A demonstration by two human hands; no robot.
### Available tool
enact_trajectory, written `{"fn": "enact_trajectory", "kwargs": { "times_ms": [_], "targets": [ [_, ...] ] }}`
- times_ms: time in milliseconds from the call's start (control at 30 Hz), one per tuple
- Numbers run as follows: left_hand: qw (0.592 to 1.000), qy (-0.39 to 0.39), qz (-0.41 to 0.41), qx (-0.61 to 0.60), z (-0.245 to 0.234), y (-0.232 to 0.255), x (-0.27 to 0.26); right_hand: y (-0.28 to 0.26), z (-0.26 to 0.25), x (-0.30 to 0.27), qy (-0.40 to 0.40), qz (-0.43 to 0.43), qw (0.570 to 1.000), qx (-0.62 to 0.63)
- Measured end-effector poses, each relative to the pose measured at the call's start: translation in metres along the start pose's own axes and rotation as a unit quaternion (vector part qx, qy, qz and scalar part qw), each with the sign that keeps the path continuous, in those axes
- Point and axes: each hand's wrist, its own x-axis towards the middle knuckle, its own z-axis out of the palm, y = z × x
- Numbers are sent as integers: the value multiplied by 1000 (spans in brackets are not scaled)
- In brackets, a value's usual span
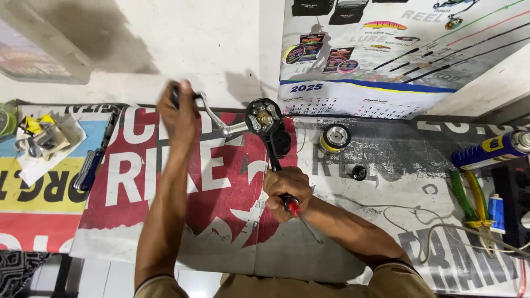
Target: The person uses a screwdriver to loosen and remove a screw from the side of a fishing reel. They then apply a lubricant from a small tube onto the internal gears and components of the reel.
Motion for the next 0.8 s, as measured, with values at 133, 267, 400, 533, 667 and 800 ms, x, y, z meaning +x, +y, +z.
{"fn": "enact_trajectory", "kwargs": {
  "times_ms": [133,267,400,533,667,800],
  "targets": [
    [921,22,-290,-257,36,-36,-54,1,4,9,8,-31,999,-15],
    [767,53,-375,-518,68,-70,-116,11,5,3,31,-44,999,-1],
    [850,-3,-186,-492,111,-69,-132,8,13,2,24,-15,999,17],
    [864,-141,-97,-474,99,-36,-100,15,22,-12,30,-18,999,41],
    [850,-64,-154,-500,97,-86,-106,18,28,-17,25,36,998,43],
    [838,20,-251,-485,98,-154,-122,9,34,14,-54,107,992,26]
  ]
}}
